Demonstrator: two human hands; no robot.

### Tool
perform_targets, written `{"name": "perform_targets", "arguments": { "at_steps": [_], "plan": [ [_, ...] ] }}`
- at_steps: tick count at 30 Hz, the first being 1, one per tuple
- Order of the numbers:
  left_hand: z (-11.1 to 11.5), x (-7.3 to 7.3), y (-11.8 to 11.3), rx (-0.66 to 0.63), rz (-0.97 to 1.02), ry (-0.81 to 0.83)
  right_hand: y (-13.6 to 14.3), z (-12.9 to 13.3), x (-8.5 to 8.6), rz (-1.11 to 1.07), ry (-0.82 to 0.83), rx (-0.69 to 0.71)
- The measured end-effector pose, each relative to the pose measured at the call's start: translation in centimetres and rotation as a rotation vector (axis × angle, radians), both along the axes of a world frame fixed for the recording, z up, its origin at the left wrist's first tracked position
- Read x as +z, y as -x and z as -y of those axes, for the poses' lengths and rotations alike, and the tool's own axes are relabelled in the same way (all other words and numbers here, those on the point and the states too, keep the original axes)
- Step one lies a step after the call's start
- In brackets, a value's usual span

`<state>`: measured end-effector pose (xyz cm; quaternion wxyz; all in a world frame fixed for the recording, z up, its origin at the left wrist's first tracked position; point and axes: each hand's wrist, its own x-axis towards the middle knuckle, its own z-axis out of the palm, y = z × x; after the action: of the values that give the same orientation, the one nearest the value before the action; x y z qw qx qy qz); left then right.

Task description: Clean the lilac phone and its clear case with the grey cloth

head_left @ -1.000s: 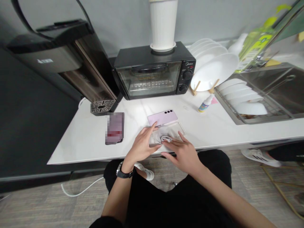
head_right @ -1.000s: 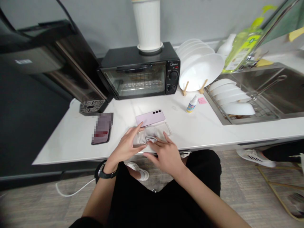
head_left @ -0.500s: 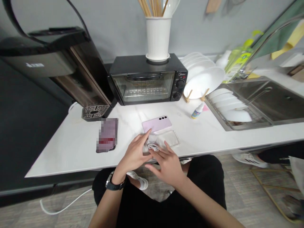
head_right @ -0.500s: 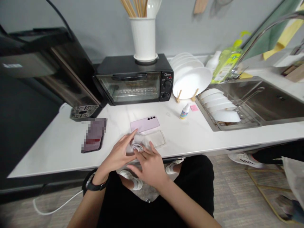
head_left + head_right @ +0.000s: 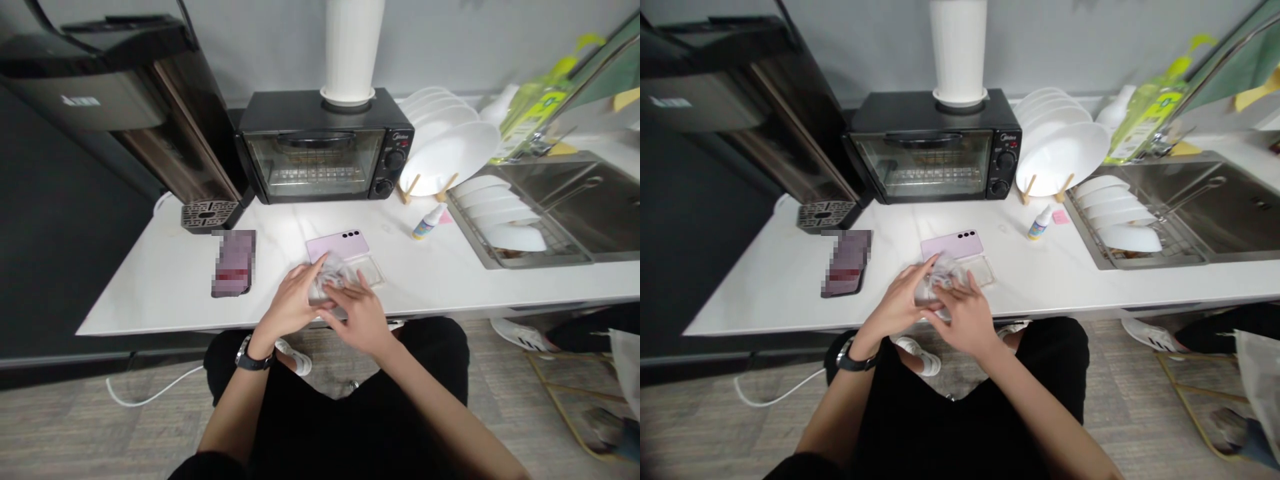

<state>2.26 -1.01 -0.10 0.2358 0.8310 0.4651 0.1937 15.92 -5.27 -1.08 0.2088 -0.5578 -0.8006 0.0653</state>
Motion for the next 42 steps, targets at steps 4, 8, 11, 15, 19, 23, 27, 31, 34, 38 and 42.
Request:
{"name": "perform_targets", "arguments": {
  "at_steps": [4,8,11,15,19,23,27,31,34,38,42],
  "plan": [
    [0.0,-0.3,0.1,0.000,-0.010,-0.011,-0.3,1.5,-0.2,-0.043,0.049,0.048],
    [0.1,-0.3,0.1,-0.030,0.011,-0.025,-3.4,0.8,-0.2,-0.037,0.012,-0.109],
    [0.1,-0.3,0.1,-0.031,0.017,-0.037,-3.6,-0.5,-0.4,-0.052,-0.042,-0.196],
    [0.2,-0.3,0.0,-0.006,0.007,-0.057,-0.5,-0.5,-1.0,-0.153,-0.034,-0.030],
    [0.4,-0.2,-0.2,0.023,0.014,-0.075,-0.5,0.6,-1.4,-0.316,0.009,0.082],
    [0.3,-0.4,-0.3,0.052,0.109,-0.085,-5.5,0.7,-1.4,-0.445,-0.038,-0.117],
    [0.2,-1.0,-0.5,0.130,0.228,-0.077,-10.4,0.1,-1.2,-0.490,-0.064,-0.345],
    [0.4,-1.3,-1.5,0.234,0.329,-0.097,-12.1,-0.2,-1.3,-0.398,-0.028,-0.388],
    [0.9,-1.2,-2.3,0.302,0.348,-0.107,-12.5,-0.3,-1.3,-0.378,-0.044,-0.381],
    [1.3,-1.4,-2.8,0.249,0.343,-0.095,-12.4,-0.2,-0.9,-0.447,-0.079,-0.373],
    [1.3,-1.9,-2.7,0.186,0.356,-0.090,-10.4,0.1,0.4,-0.508,-0.160,-0.371]
  ]
}}
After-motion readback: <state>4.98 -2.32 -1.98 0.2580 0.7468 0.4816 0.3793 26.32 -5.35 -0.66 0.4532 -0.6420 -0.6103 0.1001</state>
